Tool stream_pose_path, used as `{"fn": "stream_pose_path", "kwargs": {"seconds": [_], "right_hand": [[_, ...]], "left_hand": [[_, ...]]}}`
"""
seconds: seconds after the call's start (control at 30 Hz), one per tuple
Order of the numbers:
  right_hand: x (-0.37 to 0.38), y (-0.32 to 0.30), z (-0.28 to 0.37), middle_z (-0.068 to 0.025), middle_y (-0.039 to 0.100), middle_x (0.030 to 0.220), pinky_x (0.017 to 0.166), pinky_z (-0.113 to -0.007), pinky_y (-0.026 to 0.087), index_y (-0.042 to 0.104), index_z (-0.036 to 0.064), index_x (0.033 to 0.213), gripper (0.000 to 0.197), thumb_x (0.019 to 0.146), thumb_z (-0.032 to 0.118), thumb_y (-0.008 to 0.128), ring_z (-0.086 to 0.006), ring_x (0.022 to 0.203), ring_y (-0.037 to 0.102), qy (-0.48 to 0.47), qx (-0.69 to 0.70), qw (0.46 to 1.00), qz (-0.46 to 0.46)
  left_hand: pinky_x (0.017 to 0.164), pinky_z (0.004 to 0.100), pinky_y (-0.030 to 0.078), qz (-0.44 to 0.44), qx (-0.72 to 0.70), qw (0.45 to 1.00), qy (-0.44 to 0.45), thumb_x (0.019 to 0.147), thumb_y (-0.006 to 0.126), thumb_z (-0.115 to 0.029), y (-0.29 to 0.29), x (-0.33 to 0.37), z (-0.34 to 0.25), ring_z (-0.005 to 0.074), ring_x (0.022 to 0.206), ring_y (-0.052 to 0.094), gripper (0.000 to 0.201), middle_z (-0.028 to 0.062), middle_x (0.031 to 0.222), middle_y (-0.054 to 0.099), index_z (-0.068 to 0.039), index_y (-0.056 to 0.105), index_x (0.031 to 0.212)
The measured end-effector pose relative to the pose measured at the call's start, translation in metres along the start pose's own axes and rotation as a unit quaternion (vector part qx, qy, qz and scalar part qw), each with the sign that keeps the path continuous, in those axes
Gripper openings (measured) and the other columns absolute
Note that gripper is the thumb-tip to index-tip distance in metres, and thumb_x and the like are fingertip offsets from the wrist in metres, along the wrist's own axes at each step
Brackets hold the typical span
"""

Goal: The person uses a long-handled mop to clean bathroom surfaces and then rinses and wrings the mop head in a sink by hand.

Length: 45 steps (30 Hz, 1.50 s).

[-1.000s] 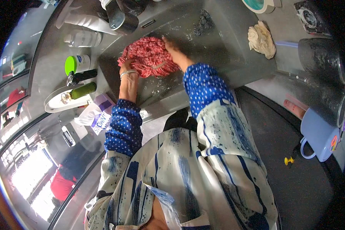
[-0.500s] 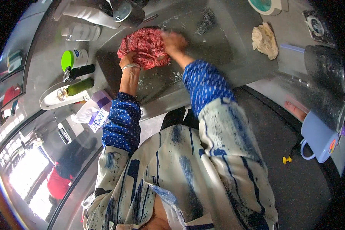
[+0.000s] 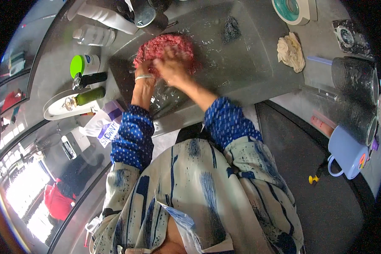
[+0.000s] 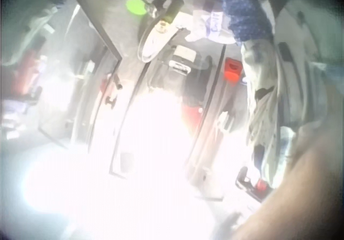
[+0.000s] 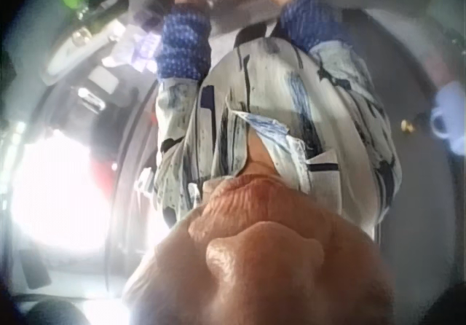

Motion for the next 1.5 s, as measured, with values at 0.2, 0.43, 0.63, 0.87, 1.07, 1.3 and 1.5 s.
{"fn": "stream_pose_path", "kwargs": {"seconds": [0.2,0.43,0.63,0.87,1.07,1.3,1.5], "right_hand": [[0.039,-0.044,-0.112,-0.0097,0.053,0.088,0.073,-0.041,0.044,0.055,0.0111,0.100,0.022,0.085,0.025,0.048,-0.0271,0.086,0.053,0.025,-0.284,0.940,-0.186],[0.031,-0.055,-0.071,-0.0059,0.066,0.092,0.077,-0.033,0.050,0.063,0.0022,0.096,0.038,0.090,0.038,0.051,-0.0216,0.086,0.063,0.226,0.451,0.856,0.115],[0.017,-0.012,0.025,-0.0165,0.029,0.144,0.111,-0.037,0.016,0.040,-0.0010,0.133,0.046,0.098,0.028,0.033,-0.0290,0.135,0.024,-0.194,0.213,0.958,-0.012],[0.042,-0.047,-0.154,-0.0105,0.057,0.093,0.084,-0.045,0.041,0.061,0.0126,0.089,0.021,0.086,0.029,0.049,-0.0287,0.099,0.050,-0.039,-0.112,0.973,-0.199],[0.036,-0.032,-0.086,-0.0135,0.065,0.088,0.073,-0.044,0.049,0.061,0.0014,0.099,0.031,0.087,0.029,0.055,-0.0321,0.077,0.062,0.276,0.504,0.818,0.036],[-0.062,-0.037,0.017,-0.0113,0.014,0.150,0.109,-0.053,0.021,0.048,-0.0020,0.124,0.043,0.081,0.004,0.047,-0.0337,0.138,0.014,-0.357,-0.179,0.905,0.147],[-0.038,-0.089,-0.118,-0.0112,0.060,0.111,0.085,-0.044,0.046,0.061,0.0144,0.108,0.026,0.084,0.015,0.052,-0.0376,0.100,0.056,-0.066,-0.134,0.974,0.169]], "left_hand": [[0.056,0.0352,0.051,-0.184,0.028,0.982,-0.017,0.063,0.070,0.003,0.014,-0.031,-0.025,0.0223,0.064,0.061,0.024,0.0105,0.076,0.062,0.003,0.061,0.085],[0.056,0.0360,0.051,-0.173,0.042,0.983,-0.042,0.064,0.069,0.001,-0.012,-0.022,-0.020,0.0237,0.064,0.061,0.027,0.0107,0.077,0.061,0.003,0.059,0.089],[0.081,0.0371,0.052,-0.077,0.051,0.996,-0.018,0.094,0.040,-0.018,0.020,-0.025,-0.015,0.0276,0.097,0.060,0.034,0.0161,0.114,0.058,0.000,0.050,0.120],[0.071,0.0380,0.055,-0.026,0.130,0.991,0.003,0.076,0.062,-0.002,0.031,-0.042,-0.022,0.0290,0.080,0.065,0.024,0.0162,0.092,0.065,0.006,0.061,0.098],[0.068,0.0327,0.052,0.000,0.091,0.996,0.006,0.071,0.073,-0.014,0.012,-0.018,-0.024,0.0226,0.074,0.063,0.034,0.0125,0.090,0.065,0.005,0.062,0.098],[0.091,0.0416,0.047,0.050,0.008,0.994,-0.099,0.092,0.052,-0.023,0.008,-0.001,-0.023,0.0267,0.098,0.059,0.027,0.0130,0.105,0.062,-0.001,0.057,0.107],[0.086,0.0416,0.049,0.005,0.086,0.994,-0.073,0.093,0.051,-0.019,0.007,-0.009,-0.031,0.0262,0.090,0.062,0.024,0.0115,0.101,0.064,0.000,0.058,0.105]]}}
Point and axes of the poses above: each hand's wrist, its own x-axis towards the middle knuckle, its own y-axis out of the palm, z = x × y, the point moved 4 cm from there along x, towards the middle knuckle
